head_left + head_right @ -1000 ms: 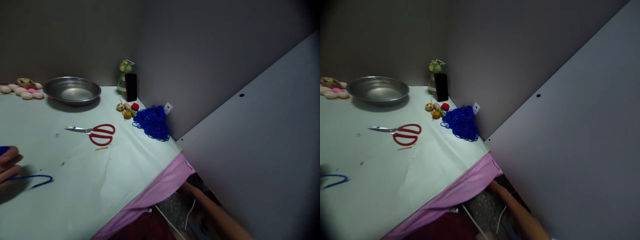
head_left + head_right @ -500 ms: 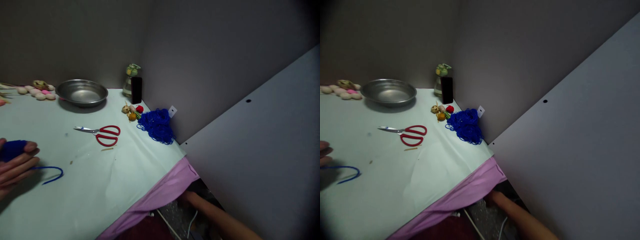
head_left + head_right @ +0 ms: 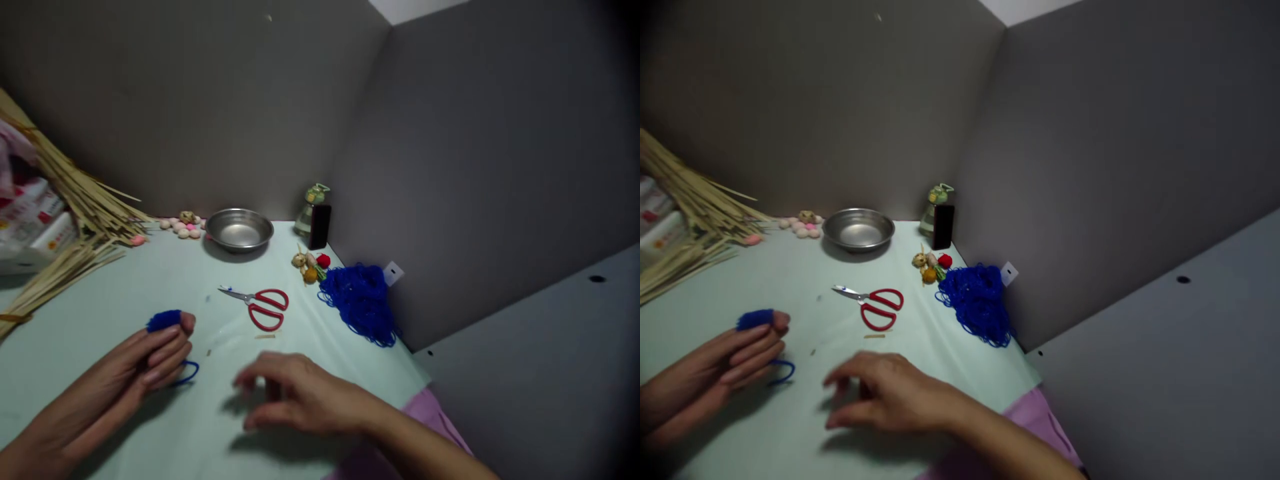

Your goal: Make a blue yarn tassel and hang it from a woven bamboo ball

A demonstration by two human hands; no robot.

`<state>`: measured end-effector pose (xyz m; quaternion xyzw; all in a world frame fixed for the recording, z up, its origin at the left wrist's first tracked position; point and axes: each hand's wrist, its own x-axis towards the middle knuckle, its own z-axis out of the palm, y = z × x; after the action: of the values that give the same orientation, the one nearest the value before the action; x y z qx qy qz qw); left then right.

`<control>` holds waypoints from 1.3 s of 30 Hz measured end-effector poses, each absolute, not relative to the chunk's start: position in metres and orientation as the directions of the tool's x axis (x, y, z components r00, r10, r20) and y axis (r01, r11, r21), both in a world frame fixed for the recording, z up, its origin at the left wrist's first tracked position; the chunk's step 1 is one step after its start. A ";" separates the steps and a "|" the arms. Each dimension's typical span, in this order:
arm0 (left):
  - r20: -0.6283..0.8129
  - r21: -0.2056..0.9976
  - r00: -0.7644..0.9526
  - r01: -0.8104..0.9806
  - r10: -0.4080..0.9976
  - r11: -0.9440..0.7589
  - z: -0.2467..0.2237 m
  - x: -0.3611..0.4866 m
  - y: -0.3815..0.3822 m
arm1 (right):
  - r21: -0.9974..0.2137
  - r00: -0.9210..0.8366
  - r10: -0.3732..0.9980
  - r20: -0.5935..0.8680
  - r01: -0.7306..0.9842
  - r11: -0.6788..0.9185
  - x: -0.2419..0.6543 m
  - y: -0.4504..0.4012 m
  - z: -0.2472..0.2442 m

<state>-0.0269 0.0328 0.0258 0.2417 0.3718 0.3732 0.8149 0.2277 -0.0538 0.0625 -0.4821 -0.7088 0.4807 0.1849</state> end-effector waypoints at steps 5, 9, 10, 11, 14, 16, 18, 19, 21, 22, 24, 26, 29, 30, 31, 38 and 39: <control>-0.367 0.707 0.416 -0.457 0.832 0.540 0.026 -0.023 0.028 | -0.993 -0.551 0.828 -0.107 0.103 -0.060 0.168 0.012 0.036; -0.454 0.709 0.158 -0.532 0.877 0.463 0.020 -0.033 0.038 | -0.974 -0.481 0.847 -0.224 0.137 -0.180 0.169 0.032 0.021; -0.454 0.732 0.114 -0.518 0.884 0.443 0.016 -0.038 0.042 | -0.974 -0.441 0.868 -0.226 0.133 -0.186 0.175 0.034 0.021; -0.446 0.757 0.098 -0.490 0.890 0.433 0.010 -0.043 0.046 | -0.975 -0.401 0.890 -0.217 0.131 -0.178 0.182 0.035 0.023; -0.422 0.822 0.135 -0.360 0.896 0.442 -0.007 -0.055 0.055 | -0.986 -0.270 0.950 -0.155 0.108 -0.130 0.201 0.038 0.029; -0.412 0.843 0.187 -0.293 0.892 0.451 -0.016 -0.056 0.057 | -0.994 -0.170 0.980 -0.102 0.067 -0.091 0.209 0.042 0.031; -0.383 0.863 0.199 -0.271 0.902 0.426 -0.021 -0.052 0.057 | -0.998 -0.074 0.995 -0.068 0.011 -0.068 0.214 0.047 0.030; -0.367 0.873 0.193 -0.265 0.910 0.408 -0.023 -0.049 0.057 | -0.998 -0.040 0.997 -0.060 -0.021 -0.061 0.216 0.049 0.028; -0.336 0.895 0.164 -0.251 0.927 0.369 -0.025 -0.043 0.055 | -0.994 0.008 0.998 -0.055 -0.094 -0.054 0.219 0.052 0.027; -0.328 0.904 0.157 -0.235 0.932 0.358 -0.026 -0.042 0.055 | -0.989 0.023 0.998 -0.053 -0.139 -0.049 0.220 0.052 0.027; -0.315 0.918 0.149 -0.203 0.937 0.341 -0.027 -0.039 0.053 | -0.968 0.036 0.998 -0.057 -0.247 -0.046 0.221 0.051 0.031; -0.319 0.921 0.151 -0.184 0.936 0.343 -0.029 -0.038 0.052 | -0.924 0.014 0.997 -0.070 -0.379 -0.059 0.219 0.047 0.037; -0.318 0.925 0.182 -0.157 0.931 0.346 -0.031 -0.037 0.049 | -0.835 -0.084 0.994 -0.063 -0.541 -0.099 0.213 0.040 0.047; -0.302 0.931 0.202 -0.147 0.932 0.334 -0.032 -0.036 0.049 | -0.815 -0.124 0.991 -0.051 -0.568 -0.113 0.212 0.037 0.048; -0.280 0.940 0.224 -0.136 0.934 0.314 -0.032 -0.036 0.049 | -0.804 -0.165 0.985 -0.038 -0.580 -0.129 0.211 0.033 0.049; -0.213 0.976 0.200 -0.009 0.956 0.220 -0.038 -0.037 0.054 | -0.891 -0.385 0.921 -0.055 -0.397 -0.219 0.232 0.011 0.042; -0.199 0.980 0.177 0.026 0.964 0.198 -0.038 -0.038 0.055 | -0.896 -0.404 0.913 -0.061 -0.381 -0.228 0.237 0.011 0.041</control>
<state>-0.0380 0.0546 -0.0380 0.4920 0.5028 0.3987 0.5883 0.2368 0.0105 0.0406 -0.3099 -0.4290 0.7198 0.4492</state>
